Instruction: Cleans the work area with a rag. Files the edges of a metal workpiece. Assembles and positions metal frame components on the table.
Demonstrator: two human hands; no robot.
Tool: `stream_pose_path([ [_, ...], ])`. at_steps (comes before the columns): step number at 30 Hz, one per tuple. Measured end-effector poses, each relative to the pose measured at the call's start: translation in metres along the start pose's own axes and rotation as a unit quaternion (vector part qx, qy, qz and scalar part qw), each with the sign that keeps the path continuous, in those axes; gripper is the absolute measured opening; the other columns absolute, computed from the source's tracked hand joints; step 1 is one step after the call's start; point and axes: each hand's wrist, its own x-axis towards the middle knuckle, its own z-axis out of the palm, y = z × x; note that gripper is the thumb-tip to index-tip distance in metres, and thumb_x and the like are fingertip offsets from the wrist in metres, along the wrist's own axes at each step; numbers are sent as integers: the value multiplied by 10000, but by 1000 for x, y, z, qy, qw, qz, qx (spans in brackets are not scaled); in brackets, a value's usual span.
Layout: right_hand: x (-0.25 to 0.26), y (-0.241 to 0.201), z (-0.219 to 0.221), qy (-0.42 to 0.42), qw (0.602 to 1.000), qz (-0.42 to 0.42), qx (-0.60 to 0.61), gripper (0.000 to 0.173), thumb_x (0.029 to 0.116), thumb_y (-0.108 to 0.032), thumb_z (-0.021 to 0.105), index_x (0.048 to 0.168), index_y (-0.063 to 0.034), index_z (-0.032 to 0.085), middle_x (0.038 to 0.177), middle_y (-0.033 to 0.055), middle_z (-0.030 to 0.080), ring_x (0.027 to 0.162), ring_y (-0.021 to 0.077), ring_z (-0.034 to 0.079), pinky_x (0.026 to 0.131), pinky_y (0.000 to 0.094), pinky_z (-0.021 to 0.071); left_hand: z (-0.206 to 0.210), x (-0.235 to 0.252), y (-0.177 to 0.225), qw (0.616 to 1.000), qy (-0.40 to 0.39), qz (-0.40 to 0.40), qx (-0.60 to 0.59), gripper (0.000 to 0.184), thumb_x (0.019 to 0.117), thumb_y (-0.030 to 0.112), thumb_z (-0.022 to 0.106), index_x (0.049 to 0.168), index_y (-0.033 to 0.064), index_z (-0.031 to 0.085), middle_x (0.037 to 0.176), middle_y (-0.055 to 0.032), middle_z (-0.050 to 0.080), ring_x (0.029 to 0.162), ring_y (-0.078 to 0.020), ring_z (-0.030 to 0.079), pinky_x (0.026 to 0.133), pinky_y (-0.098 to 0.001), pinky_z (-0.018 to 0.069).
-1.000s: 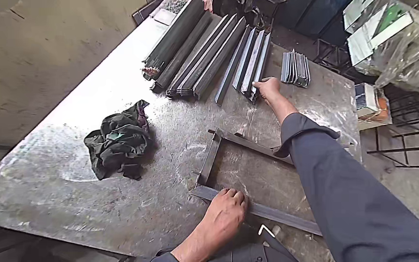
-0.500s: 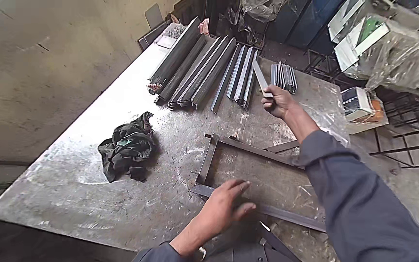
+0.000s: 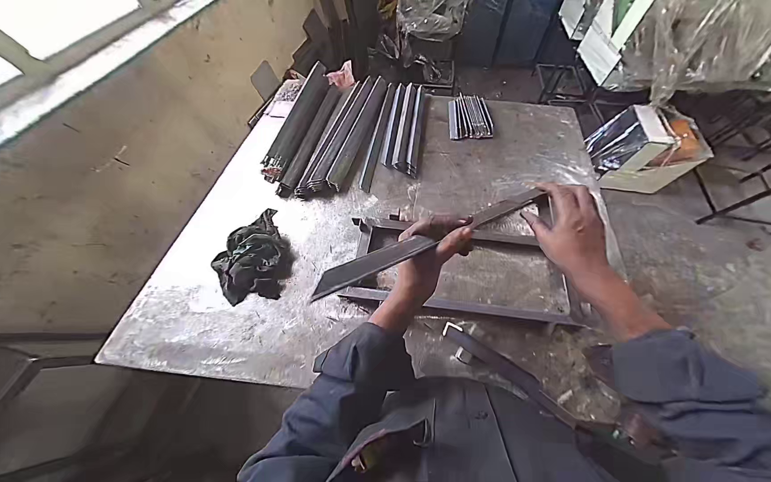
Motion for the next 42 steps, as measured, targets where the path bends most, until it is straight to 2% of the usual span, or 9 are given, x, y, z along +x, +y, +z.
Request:
stream_pose_path([
  [2,-27,-11,-5,-27,956,128,261,265,1071,-271,543,1221,-86,660,946,11,676,786,84,632,716,274,542,24,-1,-2,994,-49,35,96,169,884,2,758,1050,17,727,1107,-111,730,872,-183,724,759,-345,641],
  [5,-72,-40,-18,-190,725,284,598,618,1073,-596,255,1207,-143,653,842,27,696,659,109,641,575,268,552,51,-6,-10,904,-183,161,351,156,945,-6,639,1080,-21,716,1205,-149,688,1071,-209,692,936,-371,588],
  [7,-93,-49,-32,-192,676,302,644,587,1058,-618,299,1113,-163,666,782,19,671,628,88,637,547,238,556,72,-6,-19,818,-229,223,478,157,940,-21,648,1066,-11,740,1187,-166,708,1012,-272,725,848,-432,619],
  [12,-117,-6,-35,-163,780,238,554,410,1043,-99,448,1440,-151,538,1047,69,688,706,97,625,633,251,554,85,-19,-31,691,-334,157,621,508,1002,-47,522,1502,34,498,1574,-180,459,1124,-347,693,885,-455,605],
  [15,-128,16,-27,-144,852,233,447,366,1034,-115,511,1390,-154,586,971,82,703,693,126,629,630,301,550,77,-32,-37,734,-253,118,619,528,997,41,600,1510,19,475,1545,-168,499,1123,-331,703,876,-482,613],
  [19,-105,70,-15,-144,951,239,136,492,1062,-224,492,1535,-97,442,1181,247,681,1023,401,686,894,614,530,34,-50,-42,729,-270,-68,625,511,972,329,715,1394,54,626,1353,-167,653,1190,-338,666,1023,-563,526],
  [23,-61,106,-9,-192,946,257,-55,544,1057,-213,451,1570,-63,351,1160,304,674,1074,486,671,905,666,512,-5,-70,-51,642,-352,-146,665,429,952,494,691,1230,170,732,1257,-57,710,1157,-263,682,981,-552,543],
  [27,-42,131,1,-194,952,217,-96,500,997,-153,565,1464,5,484,1340,295,580,1234,464,590,1007,639,479,-16,-78,-61,669,-320,-107,663,225,993,310,683,1162,185,765,1195,-44,734,1107,-252,702,965,-537,554],
  [42,-68,139,17,-221,925,282,-126,517,1027,-307,503,1518,-152,462,1183,241,693,1087,462,672,840,668,517,-19,-78,-72,647,-327,-74,685,231,1017,113,602,1171,152,770,1169,-93,741,1038,-310,724,894,-566,567],
])
